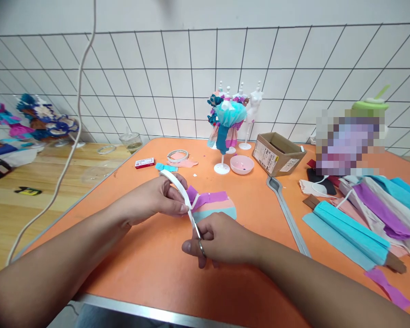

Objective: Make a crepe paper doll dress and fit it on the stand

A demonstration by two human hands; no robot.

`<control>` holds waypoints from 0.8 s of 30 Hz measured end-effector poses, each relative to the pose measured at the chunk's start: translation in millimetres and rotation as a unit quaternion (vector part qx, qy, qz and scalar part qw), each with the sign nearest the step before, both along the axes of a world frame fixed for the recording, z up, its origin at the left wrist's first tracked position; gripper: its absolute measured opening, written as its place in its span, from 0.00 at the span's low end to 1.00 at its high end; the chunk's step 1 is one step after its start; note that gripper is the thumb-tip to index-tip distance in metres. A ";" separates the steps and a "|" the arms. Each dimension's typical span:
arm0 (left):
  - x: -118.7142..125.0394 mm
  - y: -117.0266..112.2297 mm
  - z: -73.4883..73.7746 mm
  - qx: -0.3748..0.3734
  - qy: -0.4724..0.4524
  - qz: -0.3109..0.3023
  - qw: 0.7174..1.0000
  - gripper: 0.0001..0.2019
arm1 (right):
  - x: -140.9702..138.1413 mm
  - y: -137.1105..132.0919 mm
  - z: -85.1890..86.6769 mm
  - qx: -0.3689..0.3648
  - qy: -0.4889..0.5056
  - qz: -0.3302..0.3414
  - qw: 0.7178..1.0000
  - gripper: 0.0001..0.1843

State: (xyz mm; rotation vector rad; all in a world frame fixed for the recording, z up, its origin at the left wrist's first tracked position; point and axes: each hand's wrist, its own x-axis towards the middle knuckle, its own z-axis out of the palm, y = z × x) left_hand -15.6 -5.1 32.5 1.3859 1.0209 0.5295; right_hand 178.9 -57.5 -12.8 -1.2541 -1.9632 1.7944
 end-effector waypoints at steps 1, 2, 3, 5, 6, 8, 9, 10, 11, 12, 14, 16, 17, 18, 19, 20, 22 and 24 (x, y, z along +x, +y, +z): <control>0.5 -0.4 -0.1 0.000 0.000 -0.002 1.000 0.16 | -0.9 -0.1 -1.0 0.006 -0.004 -0.006 1.000 0.15; 1.0 -0.6 -0.4 0.001 0.000 -0.005 1.000 0.16 | -1.7 -0.2 -2.2 0.015 -0.008 -0.010 1.000 0.15; 1.2 -0.8 -0.9 0.002 0.000 -0.009 1.000 0.15 | -2.2 -0.2 -3.4 0.030 -0.011 -0.014 0.999 0.15; 1.2 -0.6 -2.0 0.005 0.003 -0.013 1.000 0.15 | -2.7 -0.2 -5.8 0.065 -0.015 -0.018 0.998 0.14; 0.9 -0.4 -2.6 0.009 0.003 -0.015 1.000 0.14 | -2.7 -0.2 -6.7 0.077 -0.016 -0.018 0.997 0.14; -0.2 0.2 -3.6 0.018 0.007 -0.016 1.000 0.14 | -2.5 -0.3 -7.6 0.081 -0.015 -0.017 0.996 0.14; -0.8 0.5 -3.9 0.021 0.008 -0.016 1.000 0.15 | -2.4 -0.5 -7.8 0.075 -0.013 -0.017 0.997 0.14; -1.4 0.7 -4.1 0.024 0.009 -0.015 1.000 0.15 | -2.4 -0.6 -7.9 0.070 -0.012 -0.018 0.997 0.14; -1.9 0.8 -4.3 0.026 0.008 -0.014 1.000 0.15 | -2.5 -0.8 -8.0 0.067 -0.011 -0.018 0.998 0.14; -2.2 0.8 -4.4 0.025 0.006 -0.013 1.000 0.15 | -2.6 -0.8 -8.2 0.068 -0.010 -0.019 0.997 0.14; -2.2 0.5 -4.5 0.021 0.001 -0.014 1.000 0.15 | -3.1 -0.6 -9.2 0.078 -0.012 -0.020 0.997 0.14; -1.6 0.1 -4.8 0.017 -0.005 -0.021 1.000 0.15 | -3.5 -0.1 -11.0 0.089 -0.015 -0.021 0.996 0.13; -1.3 -0.2 -4.9 0.016 -0.007 -0.027 0.999 0.14 | -3.7 0.2 -12.0 0.095 -0.016 -0.023 0.995 0.13; -1.0 -0.4 -5.1 0.015 -0.009 -0.032 0.999 0.14 | -3.8 0.4 -13.0 0.101 -0.017 -0.024 0.994 0.14; -0.8 -0.5 -5.2 0.015 -0.010 -0.035 0.999 0.14 | -4.0 0.6 -14.0 0.105 -0.018 -0.023 0.994 0.14; -0.7 -0.7 -5.5 0.015 -0.010 -0.037 0.999 0.14 | -4.1 0.8 -14.8 0.109 -0.020 -0.022 0.994 0.14; -0.6 -0.9 -5.9 0.020 -0.007 -0.036 0.999 0.14 | -4.2 0.9 -16.0 0.112 -0.026 -0.025 0.993 0.14; -0.6 -1.2 -6.2 0.030 -0.001 -0.031 0.999 0.15 | -4.2 0.9 -16.1 0.114 -0.032 -0.031 0.993 0.15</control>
